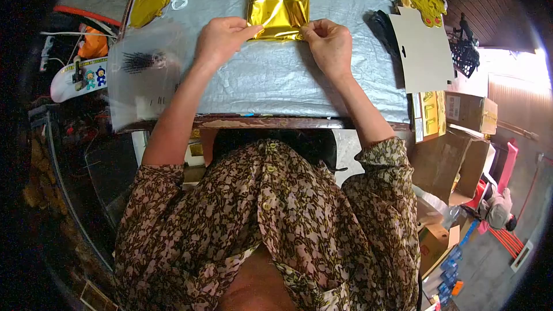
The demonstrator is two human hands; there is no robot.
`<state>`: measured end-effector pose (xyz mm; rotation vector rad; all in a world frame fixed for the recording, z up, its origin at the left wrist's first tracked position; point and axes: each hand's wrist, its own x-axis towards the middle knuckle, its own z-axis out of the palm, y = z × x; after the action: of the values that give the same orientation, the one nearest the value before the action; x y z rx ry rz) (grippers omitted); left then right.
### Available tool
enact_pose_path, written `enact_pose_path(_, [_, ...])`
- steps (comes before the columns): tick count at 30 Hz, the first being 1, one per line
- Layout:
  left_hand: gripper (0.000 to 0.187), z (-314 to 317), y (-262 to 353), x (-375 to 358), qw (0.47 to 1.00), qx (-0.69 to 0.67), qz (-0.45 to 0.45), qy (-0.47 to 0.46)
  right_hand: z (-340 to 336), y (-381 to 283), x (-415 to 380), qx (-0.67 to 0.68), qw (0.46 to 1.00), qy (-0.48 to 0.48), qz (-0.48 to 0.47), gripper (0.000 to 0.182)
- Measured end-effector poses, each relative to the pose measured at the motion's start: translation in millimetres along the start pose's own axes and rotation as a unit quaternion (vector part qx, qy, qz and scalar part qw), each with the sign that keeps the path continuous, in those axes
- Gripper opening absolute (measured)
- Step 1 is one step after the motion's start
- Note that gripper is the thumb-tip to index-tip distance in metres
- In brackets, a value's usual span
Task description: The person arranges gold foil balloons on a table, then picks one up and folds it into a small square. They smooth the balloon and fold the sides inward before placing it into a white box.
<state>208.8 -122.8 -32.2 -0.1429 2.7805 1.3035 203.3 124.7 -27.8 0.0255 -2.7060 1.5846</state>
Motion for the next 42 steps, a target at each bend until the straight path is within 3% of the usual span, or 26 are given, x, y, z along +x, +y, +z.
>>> enact_pose_path(3, [0.046, 1.7, -2.2, 0.2, 1.0, -0.014, -0.001, -0.013, 0.6, -3.8, 1.2, -0.029, 0.999, 0.011, -0.009, 0.014])
enact_pose_path(5, [0.046, 5.1, -3.8, -0.5, 0.999, 0.003, 0.022, 0.033, 0.2, -5.4, 1.1, -0.056, 0.998, 0.014, -0.009, 0.013])
enact_pose_path(10, [0.045, 3.5, -5.3, 2.4, 1.0, 0.024, 0.013, 0.011, -2.6, 5.5, 2.4, 0.04, 0.999, -0.033, -0.008, 0.014])
enact_pose_path(18, [0.043, 4.9, -9.1, -3.1, 0.998, 0.01, 0.05, 0.03, -3.8, 9.5, -7.3, 0.018, 0.998, -0.059, -0.034, 0.019])
enact_pose_path(26, [0.045, 0.0, 3.5, -7.0, 0.999, 0.033, 0.022, 0.02, -4.8, 1.7, -10.6, 0.024, 0.998, -0.059, 0.0, 0.015])
enact_pose_path(30, [0.046, -6.0, 10.1, -5.1, 0.998, 0.061, 0.001, 0.012, 0.5, 0.8, -14.3, 0.044, 0.997, -0.028, -0.048, 0.02])
enact_pose_path(33, [0.045, -5.3, 8.7, -0.4, 0.997, 0.074, -0.006, 0.003, 3.3, -5.7, -16.8, -0.006, 0.999, -0.003, -0.045, 0.021])
enact_pose_path(35, [0.044, -3.3, 7.0, 2.0, 0.995, 0.097, -0.011, 0.01, 5.2, 0.4, -15.0, -0.113, 0.991, 0.023, -0.069, 0.02])
enact_pose_path(42, [0.039, -1.9, 3.1, 3.1, 0.997, 0.054, -0.04, 0.021, 9.8, -1.9, -10.3, -0.168, 0.983, 0.03, -0.06, 0.019])
